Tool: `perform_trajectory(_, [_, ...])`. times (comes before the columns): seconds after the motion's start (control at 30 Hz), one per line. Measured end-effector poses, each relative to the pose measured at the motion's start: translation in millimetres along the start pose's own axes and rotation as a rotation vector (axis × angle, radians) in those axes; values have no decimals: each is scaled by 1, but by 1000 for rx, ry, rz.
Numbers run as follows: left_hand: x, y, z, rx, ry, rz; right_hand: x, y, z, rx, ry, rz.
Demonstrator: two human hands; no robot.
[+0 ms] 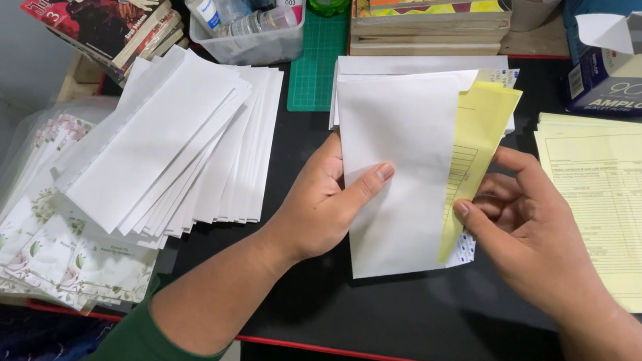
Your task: Folding yellow forms and inserting them into white envelopes
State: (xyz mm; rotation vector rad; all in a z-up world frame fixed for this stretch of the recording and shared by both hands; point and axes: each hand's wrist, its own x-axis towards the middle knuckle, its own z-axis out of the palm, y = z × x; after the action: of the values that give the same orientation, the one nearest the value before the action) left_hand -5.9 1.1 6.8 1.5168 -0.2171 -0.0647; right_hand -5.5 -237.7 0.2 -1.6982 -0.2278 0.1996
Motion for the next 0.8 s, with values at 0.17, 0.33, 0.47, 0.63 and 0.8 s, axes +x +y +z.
perform_trajectory(0.17, [-1,-2,-2,85,-15,26,2,-1,-3,-32,49,101])
perform_trajectory(0.33, [-2,-4,-2,181,-15,82,1,-2,-6,14,46,96])
perform_trajectory(0.47, [-3,-2,-1,192,-26,138,-1,-8,-4,-30,54,99])
perform_trajectory(0.63, [-2,-1,-1,278,9,181,-2,-8,-4,-32,74,104])
perform_trajectory(0.8, [1,7,-4,241,9,257,0,-7,-9,-50,105,135])
